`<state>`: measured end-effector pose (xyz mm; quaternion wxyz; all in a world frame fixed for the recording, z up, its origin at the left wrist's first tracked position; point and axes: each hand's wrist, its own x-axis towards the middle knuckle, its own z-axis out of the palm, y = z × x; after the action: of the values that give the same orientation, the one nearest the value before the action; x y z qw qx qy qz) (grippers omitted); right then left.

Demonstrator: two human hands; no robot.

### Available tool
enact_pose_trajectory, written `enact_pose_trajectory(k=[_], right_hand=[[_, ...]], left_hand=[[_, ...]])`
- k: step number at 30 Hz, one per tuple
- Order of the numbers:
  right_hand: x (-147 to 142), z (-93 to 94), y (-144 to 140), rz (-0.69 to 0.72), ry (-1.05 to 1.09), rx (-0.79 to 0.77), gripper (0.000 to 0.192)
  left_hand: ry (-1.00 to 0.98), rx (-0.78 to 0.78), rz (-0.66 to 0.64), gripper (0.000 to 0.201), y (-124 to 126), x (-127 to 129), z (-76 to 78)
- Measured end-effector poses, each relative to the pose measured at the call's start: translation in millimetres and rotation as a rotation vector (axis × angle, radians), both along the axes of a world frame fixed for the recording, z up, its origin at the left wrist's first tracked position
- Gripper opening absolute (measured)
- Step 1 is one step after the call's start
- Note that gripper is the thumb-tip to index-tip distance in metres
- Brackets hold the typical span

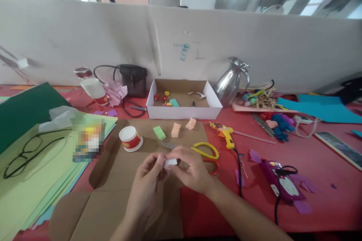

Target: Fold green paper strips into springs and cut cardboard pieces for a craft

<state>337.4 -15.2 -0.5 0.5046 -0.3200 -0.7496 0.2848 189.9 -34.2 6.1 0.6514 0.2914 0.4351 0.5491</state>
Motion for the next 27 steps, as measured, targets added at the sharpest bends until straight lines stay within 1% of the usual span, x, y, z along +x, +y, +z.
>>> enact_pose_trajectory(k=[3, 6, 8, 10, 13, 15, 18, 20, 22, 24, 25, 27], right_hand=[[2.2, 8.8, -0.9, 0.014, -0.065, -0.015, 0.016], [4.3, 16.7, -3.7, 0.029, -0.149, -0.097, 0.017], [4.9, 19.2, -6.6, -0.005, -0.192, -0.169, 0.015], [4.7, 19.8, -10.2, -0.054, -0.220, -0.226, 0.015], [3.6, 19.3, -17.3, -0.097, -0.221, -0.256, 0.017], [3.3, 18.9, -22.7, -0.126, -0.208, -0.282, 0.013], [4.8, 17.0, -30.0, -0.159, -0.200, -0.357, 0.009], [6.7, 14.2, -33.5, -0.191, -0.212, -0.371, 0.008], [8.3, 10.2, -35.3, -0.265, -0.222, -0.358, 0.018], [8.8, 5.1, -35.5, -0.353, -0.179, -0.362, 0.024], [8.3, 2.1, -35.2, -0.373, -0.121, -0.402, 0.025], [6.4, -4.4, -34.2, -0.338, 0.080, -0.579, 0.027]], left_hand=[[0.012, 0.039, 0.000, 0.023, -0.8, -3.6, 0.9], [0.049, 0.040, -0.005, 0.031, -2.4, -7.9, 0.6], [0.079, 0.024, -0.031, 0.035, -4.6, -9.0, -0.4], [0.085, 0.006, -0.053, 0.034, -7.1, -8.2, -1.4], [0.070, -0.027, -0.043, 0.028, -10.6, -6.1, -2.3], [0.064, -0.040, -0.035, 0.029, -12.7, -5.8, -3.2], [0.067, -0.024, -0.070, 0.040, -17.0, -6.2, -7.5], [0.099, 0.015, -0.095, 0.051, -21.3, -5.1, -12.5], [0.126, 0.070, -0.130, 0.062, -26.9, -2.0, -17.3], [0.130, 0.128, -0.178, 0.072, -33.4, 1.8, -19.7], [0.128, 0.156, -0.204, 0.076, -36.7, 3.4, -19.8], [0.158, 0.219, -0.237, 0.079, -42.5, 5.2, -18.0]])
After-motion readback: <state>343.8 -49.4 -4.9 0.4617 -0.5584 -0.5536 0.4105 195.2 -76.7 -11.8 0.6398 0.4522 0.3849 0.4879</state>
